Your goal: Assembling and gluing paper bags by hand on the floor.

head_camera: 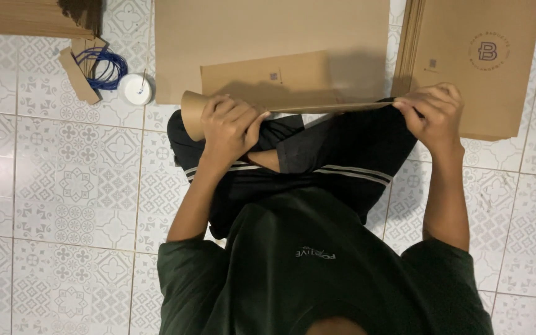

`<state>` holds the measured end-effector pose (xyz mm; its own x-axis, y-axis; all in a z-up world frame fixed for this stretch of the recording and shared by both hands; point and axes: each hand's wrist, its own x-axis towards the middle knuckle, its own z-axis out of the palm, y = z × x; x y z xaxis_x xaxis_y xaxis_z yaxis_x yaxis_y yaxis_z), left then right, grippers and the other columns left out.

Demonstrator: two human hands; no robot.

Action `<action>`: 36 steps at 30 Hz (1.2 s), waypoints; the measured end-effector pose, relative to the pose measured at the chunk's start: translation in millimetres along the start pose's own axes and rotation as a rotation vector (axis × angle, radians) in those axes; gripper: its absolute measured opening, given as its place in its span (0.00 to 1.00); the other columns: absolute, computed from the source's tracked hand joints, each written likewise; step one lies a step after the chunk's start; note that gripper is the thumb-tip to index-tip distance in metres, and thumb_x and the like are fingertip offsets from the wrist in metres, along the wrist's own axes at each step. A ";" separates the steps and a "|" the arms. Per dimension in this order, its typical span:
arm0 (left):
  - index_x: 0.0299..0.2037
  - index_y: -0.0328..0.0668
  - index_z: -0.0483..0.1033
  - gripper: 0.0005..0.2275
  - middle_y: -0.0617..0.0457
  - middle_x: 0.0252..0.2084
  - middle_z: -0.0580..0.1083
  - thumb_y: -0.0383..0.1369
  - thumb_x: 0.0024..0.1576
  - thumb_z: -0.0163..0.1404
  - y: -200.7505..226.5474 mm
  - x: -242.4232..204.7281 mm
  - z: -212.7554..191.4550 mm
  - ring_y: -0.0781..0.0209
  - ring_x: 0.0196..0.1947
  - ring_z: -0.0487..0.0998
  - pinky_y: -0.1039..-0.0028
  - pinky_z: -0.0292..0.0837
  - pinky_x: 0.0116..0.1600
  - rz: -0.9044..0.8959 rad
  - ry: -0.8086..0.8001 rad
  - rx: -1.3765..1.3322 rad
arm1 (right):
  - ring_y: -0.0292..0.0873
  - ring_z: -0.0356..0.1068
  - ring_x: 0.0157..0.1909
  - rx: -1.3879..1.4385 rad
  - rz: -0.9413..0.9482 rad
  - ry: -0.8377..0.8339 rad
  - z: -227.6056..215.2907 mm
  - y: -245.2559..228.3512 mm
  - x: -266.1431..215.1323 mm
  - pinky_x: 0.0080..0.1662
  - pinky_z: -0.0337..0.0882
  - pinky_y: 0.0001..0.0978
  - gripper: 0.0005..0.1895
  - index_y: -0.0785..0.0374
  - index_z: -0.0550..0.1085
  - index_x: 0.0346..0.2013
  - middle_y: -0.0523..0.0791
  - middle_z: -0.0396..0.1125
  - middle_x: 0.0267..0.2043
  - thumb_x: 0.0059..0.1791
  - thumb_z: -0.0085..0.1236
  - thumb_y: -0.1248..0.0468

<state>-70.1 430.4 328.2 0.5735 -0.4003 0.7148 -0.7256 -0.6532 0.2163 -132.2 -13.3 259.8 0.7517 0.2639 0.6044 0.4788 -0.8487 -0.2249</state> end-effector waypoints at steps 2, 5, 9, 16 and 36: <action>0.21 0.51 0.76 0.15 0.61 0.20 0.74 0.39 0.62 0.56 4.6 5.5 1.7 0.60 0.26 0.76 0.68 0.72 0.49 -0.007 -0.009 -0.016 | 0.50 0.78 0.44 0.006 -0.006 0.010 -8.1 -1.9 11.8 0.55 0.68 0.43 0.07 0.54 0.85 0.37 0.39 0.79 0.36 0.60 0.72 0.60; 0.22 0.51 0.76 0.15 0.60 0.20 0.73 0.38 0.62 0.55 6.1 8.5 12.2 0.60 0.25 0.76 0.69 0.72 0.48 -0.018 -0.023 -0.039 | 0.52 0.77 0.50 -0.102 -0.051 0.040 -15.9 -4.0 34.5 0.58 0.65 0.46 0.09 0.54 0.86 0.38 0.40 0.80 0.38 0.62 0.71 0.57; 0.22 0.52 0.74 0.14 0.60 0.20 0.72 0.38 0.61 0.54 10.0 15.5 19.4 0.60 0.25 0.76 0.69 0.71 0.48 -0.010 -0.020 -0.009 | 0.51 0.79 0.54 -0.121 -0.145 0.086 8.7 -29.1 61.3 0.61 0.63 0.48 0.07 0.53 0.85 0.36 0.40 0.81 0.39 0.56 0.74 0.57; 0.26 0.50 0.79 0.10 0.59 0.25 0.76 0.34 0.61 0.52 20.5 18.8 26.9 0.61 0.29 0.78 0.67 0.73 0.50 0.031 -0.030 -0.051 | 0.45 0.78 0.45 0.255 -0.158 0.140 87.3 -128.7 101.0 0.52 0.72 0.44 0.05 0.56 0.83 0.36 0.38 0.79 0.41 0.55 0.62 0.63; 0.39 0.47 0.84 0.10 0.54 0.36 0.80 0.42 0.61 0.56 -26.9 2.4 6.7 0.55 0.39 0.81 0.55 0.69 0.59 -0.021 -0.105 -0.035 | 0.41 0.74 0.30 0.047 -0.335 0.123 77.3 -129.9 153.7 0.38 0.75 0.32 0.11 0.53 0.81 0.30 0.36 0.70 0.27 0.56 0.62 0.67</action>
<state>-46.6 442.8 319.6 0.6244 -0.4529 0.6364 -0.7245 -0.6402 0.2552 -43.8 172.9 322.9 0.4906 0.4649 0.7370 0.7120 -0.7014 -0.0315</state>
